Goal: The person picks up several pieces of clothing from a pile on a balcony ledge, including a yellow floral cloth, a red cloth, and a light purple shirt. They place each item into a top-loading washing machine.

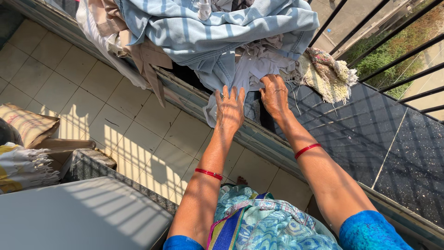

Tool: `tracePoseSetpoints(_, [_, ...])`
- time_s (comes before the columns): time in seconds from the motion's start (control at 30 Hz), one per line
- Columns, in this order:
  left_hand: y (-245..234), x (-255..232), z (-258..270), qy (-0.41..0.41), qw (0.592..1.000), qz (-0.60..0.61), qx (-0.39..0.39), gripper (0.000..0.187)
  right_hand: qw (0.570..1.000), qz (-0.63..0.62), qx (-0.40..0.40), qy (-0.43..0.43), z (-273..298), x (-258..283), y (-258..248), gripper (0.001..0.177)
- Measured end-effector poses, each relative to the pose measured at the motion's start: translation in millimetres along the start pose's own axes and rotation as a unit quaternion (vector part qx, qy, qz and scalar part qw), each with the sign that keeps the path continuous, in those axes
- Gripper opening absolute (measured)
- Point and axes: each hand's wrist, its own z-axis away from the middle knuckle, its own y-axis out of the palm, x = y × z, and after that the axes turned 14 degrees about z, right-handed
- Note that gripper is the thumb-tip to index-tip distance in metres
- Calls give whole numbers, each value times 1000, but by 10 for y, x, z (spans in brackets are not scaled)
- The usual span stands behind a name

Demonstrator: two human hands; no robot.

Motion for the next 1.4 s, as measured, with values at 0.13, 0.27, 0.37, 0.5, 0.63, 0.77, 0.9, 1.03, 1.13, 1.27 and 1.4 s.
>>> tracePoseSetpoints(0.13, [22,11,28,-20,1000,21,5,59,998,10,-14,-56,-96,51,52,32])
tracePoseSetpoints(0.27, [50,41,47,-40,999,29,6,65,986,-14,-9,-168,-102,141,214,33])
tracePoseSetpoints(0.37, [65,79,61,-47,999,20,2,65,977,4,-26,-211,-67,170,381,20])
tracePoseSetpoints(0.5, [27,92,96,-60,998,-4,28,72,975,48,-24,-215,-45,114,541,14])
tracePoseSetpoints(0.63, [-54,74,95,-57,998,-24,32,75,967,80,-17,-241,-52,42,549,16])
tracePoseSetpoints(0.77, [-113,46,44,-89,991,-15,99,79,962,139,55,-230,10,-178,327,24])
tracePoseSetpoints(0.9, [-191,55,52,-49,996,-15,67,75,979,98,-16,-176,105,-407,33,22])
tracePoseSetpoints(1.03, [-228,9,-14,-27,996,-6,86,65,991,79,-51,-99,177,-616,-326,18])
tracePoseSetpoints(1.13, [-231,-37,-46,25,999,4,29,69,987,95,-98,-84,140,-739,-594,15])
tracePoseSetpoints(1.27, [-177,-75,-12,56,997,37,46,66,985,117,-114,-62,136,-820,-765,20])
tracePoseSetpoints(1.4, [-131,-79,107,51,978,116,163,78,991,113,-61,28,215,-748,-732,12])
